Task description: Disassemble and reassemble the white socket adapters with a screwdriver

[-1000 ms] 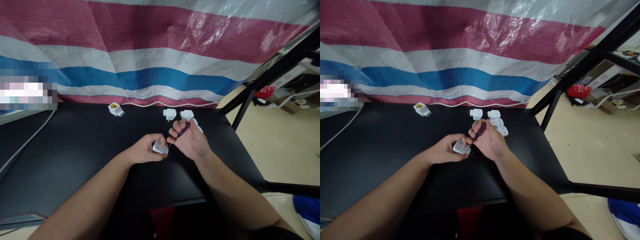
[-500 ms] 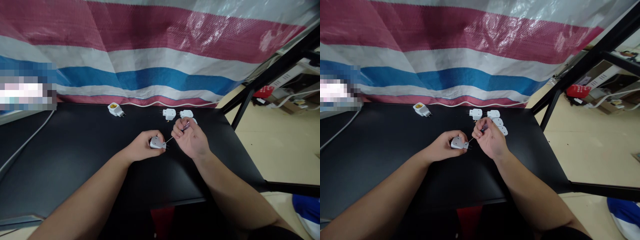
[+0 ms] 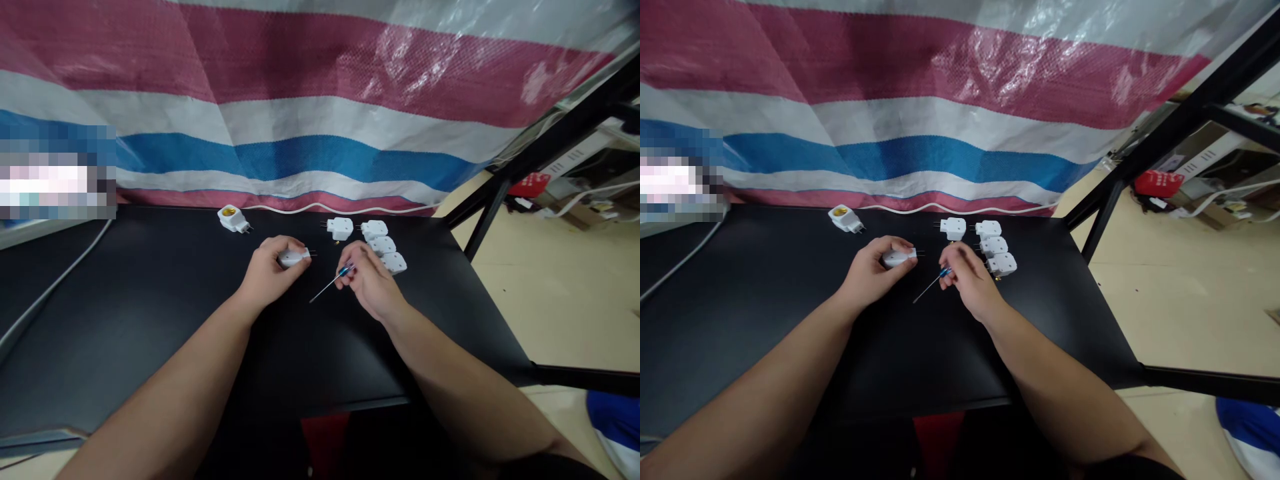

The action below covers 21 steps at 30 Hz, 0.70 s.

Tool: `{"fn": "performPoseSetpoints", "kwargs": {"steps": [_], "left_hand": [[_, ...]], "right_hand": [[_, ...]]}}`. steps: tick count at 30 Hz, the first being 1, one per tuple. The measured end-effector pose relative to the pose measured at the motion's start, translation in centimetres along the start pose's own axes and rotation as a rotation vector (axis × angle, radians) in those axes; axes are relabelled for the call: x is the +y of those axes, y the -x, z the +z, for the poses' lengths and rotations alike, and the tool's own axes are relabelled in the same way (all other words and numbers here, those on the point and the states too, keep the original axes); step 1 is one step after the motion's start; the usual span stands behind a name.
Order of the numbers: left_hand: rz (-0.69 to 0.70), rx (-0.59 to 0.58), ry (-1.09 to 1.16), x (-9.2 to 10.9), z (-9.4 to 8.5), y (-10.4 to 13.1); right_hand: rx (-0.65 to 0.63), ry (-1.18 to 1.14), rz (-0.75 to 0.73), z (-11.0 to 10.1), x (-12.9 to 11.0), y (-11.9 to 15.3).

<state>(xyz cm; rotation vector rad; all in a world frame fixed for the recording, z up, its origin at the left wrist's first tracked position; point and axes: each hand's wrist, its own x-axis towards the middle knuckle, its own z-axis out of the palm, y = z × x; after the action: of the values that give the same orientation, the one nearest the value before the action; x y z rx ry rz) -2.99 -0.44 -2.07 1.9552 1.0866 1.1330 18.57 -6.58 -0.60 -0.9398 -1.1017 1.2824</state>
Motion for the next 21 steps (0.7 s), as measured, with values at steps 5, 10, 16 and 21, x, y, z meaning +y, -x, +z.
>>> {"fn": "performPoseSetpoints", "kwargs": {"steps": [5,10,16,21], "left_hand": [[-0.105,0.061,-0.026,-0.55,-0.23,-0.2],[-0.202,0.085,-0.025,-0.54,-0.6,-0.41],[-0.16,0.02,0.056,-1.04,-0.34,-0.31],[-0.125,-0.077,0.158,-0.85,-0.06,-0.15]], "right_hand": [[-0.164,0.454,0.091,-0.34,0.51,0.58],[-0.221,0.798,-0.016,-0.11,0.1,0.87],[-0.364,1.067,-0.237,-0.37,0.61,0.73],[-0.241,1.008,-0.247,-0.5,0.77,0.86]]}}
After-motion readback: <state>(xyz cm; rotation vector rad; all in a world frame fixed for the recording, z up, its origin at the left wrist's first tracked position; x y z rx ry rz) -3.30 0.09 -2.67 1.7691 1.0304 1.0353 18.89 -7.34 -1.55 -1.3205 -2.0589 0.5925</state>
